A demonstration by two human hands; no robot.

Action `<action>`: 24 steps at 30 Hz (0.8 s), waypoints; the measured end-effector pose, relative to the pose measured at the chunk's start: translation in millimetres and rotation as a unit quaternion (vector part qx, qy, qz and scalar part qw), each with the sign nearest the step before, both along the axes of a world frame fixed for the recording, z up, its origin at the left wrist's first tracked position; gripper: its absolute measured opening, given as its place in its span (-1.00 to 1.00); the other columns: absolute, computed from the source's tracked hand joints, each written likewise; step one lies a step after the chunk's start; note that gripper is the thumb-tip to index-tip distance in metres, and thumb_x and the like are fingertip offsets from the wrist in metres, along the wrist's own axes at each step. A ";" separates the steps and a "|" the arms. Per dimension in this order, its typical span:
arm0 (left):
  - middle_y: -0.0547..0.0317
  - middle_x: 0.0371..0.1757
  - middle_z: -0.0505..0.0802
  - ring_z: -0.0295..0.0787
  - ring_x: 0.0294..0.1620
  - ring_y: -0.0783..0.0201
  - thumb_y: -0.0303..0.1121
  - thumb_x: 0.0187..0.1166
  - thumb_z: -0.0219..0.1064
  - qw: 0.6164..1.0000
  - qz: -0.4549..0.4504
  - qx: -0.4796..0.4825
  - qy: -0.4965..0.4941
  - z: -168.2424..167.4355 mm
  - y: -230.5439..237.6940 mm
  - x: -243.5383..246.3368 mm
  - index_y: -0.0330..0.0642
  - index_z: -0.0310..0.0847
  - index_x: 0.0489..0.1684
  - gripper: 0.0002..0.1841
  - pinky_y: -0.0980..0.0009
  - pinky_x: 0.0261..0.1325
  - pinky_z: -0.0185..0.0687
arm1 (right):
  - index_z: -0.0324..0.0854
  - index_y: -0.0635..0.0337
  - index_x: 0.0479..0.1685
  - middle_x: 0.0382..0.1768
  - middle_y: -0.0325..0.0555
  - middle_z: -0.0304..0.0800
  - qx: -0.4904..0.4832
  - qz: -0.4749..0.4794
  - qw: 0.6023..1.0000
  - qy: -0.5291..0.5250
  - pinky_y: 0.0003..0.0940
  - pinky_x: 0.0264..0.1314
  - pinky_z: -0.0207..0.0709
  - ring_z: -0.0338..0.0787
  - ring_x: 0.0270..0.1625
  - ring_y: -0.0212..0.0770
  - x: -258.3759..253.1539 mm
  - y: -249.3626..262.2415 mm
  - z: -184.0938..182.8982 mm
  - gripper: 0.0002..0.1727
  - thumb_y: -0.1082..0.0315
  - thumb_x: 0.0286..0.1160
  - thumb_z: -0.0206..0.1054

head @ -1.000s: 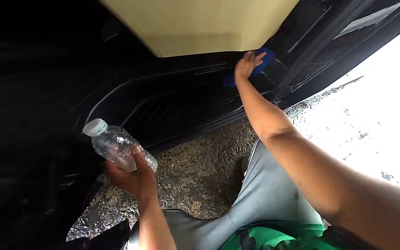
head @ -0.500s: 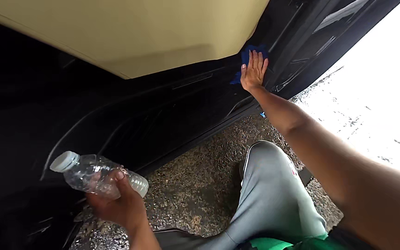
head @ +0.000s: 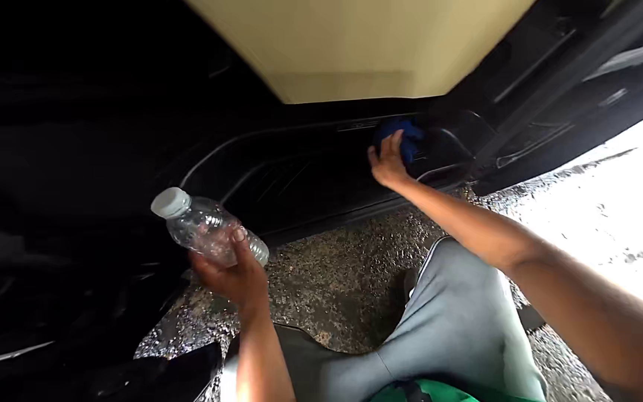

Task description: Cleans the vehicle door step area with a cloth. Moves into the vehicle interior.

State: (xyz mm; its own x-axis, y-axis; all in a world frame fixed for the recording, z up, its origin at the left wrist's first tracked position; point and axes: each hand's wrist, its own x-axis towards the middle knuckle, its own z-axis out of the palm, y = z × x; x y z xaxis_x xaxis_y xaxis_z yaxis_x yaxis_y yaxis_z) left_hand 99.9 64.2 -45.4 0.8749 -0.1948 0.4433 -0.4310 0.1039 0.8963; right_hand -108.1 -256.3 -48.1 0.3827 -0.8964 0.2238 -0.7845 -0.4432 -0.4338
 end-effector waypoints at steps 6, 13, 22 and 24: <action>-0.16 0.26 0.75 0.78 0.23 0.26 -0.24 0.63 0.33 0.999 0.043 -0.002 0.019 11.4 19.2 6.9 -0.59 0.19 0.59 -0.31 0.31 0.39 0.69 | -0.20 -0.04 0.96 0.90 0.25 -0.19 -0.028 0.346 0.935 0.069 0.34 0.83 -0.08 -0.10 0.90 0.30 192.9 160.4 -1.1 -0.16 -0.12 0.78 0.02; -0.10 0.22 0.77 0.79 0.19 0.31 -0.23 0.62 0.37 0.998 0.036 -0.045 0.020 12.4 31.7 4.1 -0.56 0.27 0.52 -0.35 0.32 0.35 0.72 | 0.65 0.00 0.47 0.41 0.01 0.70 -0.075 0.328 0.941 -0.041 -0.01 0.60 0.51 0.65 0.49 0.02 153.2 112.4 3.3 -0.57 0.28 0.61 0.33; -0.08 0.20 0.78 0.80 0.19 0.28 -0.19 0.62 0.37 0.995 0.031 -0.074 0.054 20.8 33.3 0.8 -0.52 0.29 0.53 -0.34 0.28 0.35 0.73 | 0.43 0.32 0.59 0.56 0.17 0.55 -0.063 -0.092 0.963 -0.247 0.08 0.75 0.22 0.43 0.69 0.01 57.4 34.7 65.2 -0.34 -0.06 0.79 0.01; -0.07 0.20 0.78 0.79 0.20 0.28 -0.22 0.61 0.37 0.995 0.029 -0.073 0.058 20.5 33.0 -1.2 -0.52 0.30 0.53 -0.36 0.28 0.34 0.73 | 0.46 0.23 0.60 0.69 0.18 0.38 -0.085 -0.056 0.990 -0.095 0.41 0.73 -0.02 0.13 0.84 0.20 77.9 41.6 63.4 -0.23 -0.23 0.70 0.00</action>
State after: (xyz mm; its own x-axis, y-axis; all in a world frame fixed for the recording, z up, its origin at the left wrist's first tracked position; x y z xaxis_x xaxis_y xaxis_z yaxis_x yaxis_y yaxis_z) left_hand 98.8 97.1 -24.9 0.9295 -0.0837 0.3592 -0.3352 0.2145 0.9174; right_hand -30.2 -214.7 15.2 0.2199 -0.8740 0.4333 -0.7437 -0.4376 -0.5053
